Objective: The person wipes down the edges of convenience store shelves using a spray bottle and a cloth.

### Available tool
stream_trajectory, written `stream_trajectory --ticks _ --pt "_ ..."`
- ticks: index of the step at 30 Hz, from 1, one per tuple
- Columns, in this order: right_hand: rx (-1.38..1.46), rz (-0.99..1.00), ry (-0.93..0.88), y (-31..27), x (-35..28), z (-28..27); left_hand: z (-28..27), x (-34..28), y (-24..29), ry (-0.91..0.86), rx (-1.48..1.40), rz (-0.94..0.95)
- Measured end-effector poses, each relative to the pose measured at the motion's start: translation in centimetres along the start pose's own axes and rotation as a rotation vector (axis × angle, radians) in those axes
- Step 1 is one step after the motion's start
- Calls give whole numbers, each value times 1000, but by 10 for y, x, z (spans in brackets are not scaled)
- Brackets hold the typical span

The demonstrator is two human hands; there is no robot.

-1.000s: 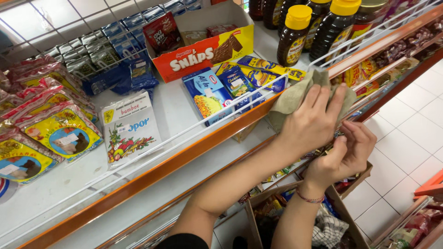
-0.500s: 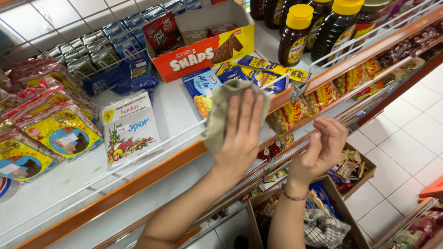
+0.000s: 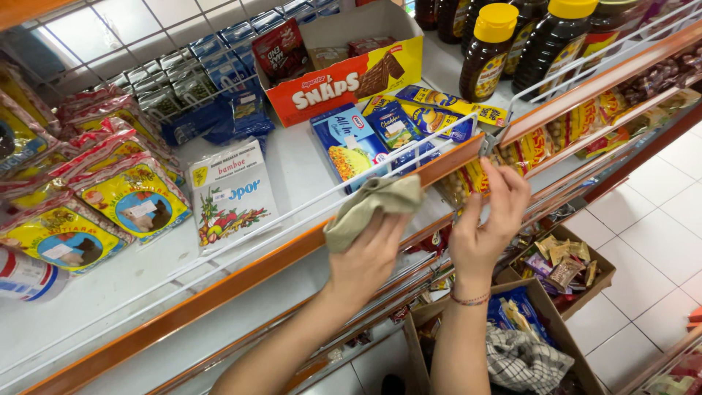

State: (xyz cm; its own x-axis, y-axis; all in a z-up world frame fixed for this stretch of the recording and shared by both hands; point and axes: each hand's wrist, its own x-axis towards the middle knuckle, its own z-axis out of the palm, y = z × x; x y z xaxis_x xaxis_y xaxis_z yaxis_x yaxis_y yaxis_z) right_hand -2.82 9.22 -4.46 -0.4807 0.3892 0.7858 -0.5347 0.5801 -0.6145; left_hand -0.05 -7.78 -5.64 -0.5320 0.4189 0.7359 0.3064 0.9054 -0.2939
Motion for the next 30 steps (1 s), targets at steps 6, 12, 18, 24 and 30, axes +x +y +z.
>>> stream_trajectory --ticks 6,12,18,24,30 --pt "-117 -99 -113 7 11 10 -27 -3 2 81 80 -126" --pt "-195 -74 -38 17 -3 3 -47 25 26 56 95 -159" --pt "-187 -61 -39 24 -7 4 -48 54 42 54 -57 -154" --pt "-16 10 26 29 -3 -2 -34 84 66 106 -135 -180" --pt "-24 193 247 54 -1 -15 -6 114 96 105 -338 -161"
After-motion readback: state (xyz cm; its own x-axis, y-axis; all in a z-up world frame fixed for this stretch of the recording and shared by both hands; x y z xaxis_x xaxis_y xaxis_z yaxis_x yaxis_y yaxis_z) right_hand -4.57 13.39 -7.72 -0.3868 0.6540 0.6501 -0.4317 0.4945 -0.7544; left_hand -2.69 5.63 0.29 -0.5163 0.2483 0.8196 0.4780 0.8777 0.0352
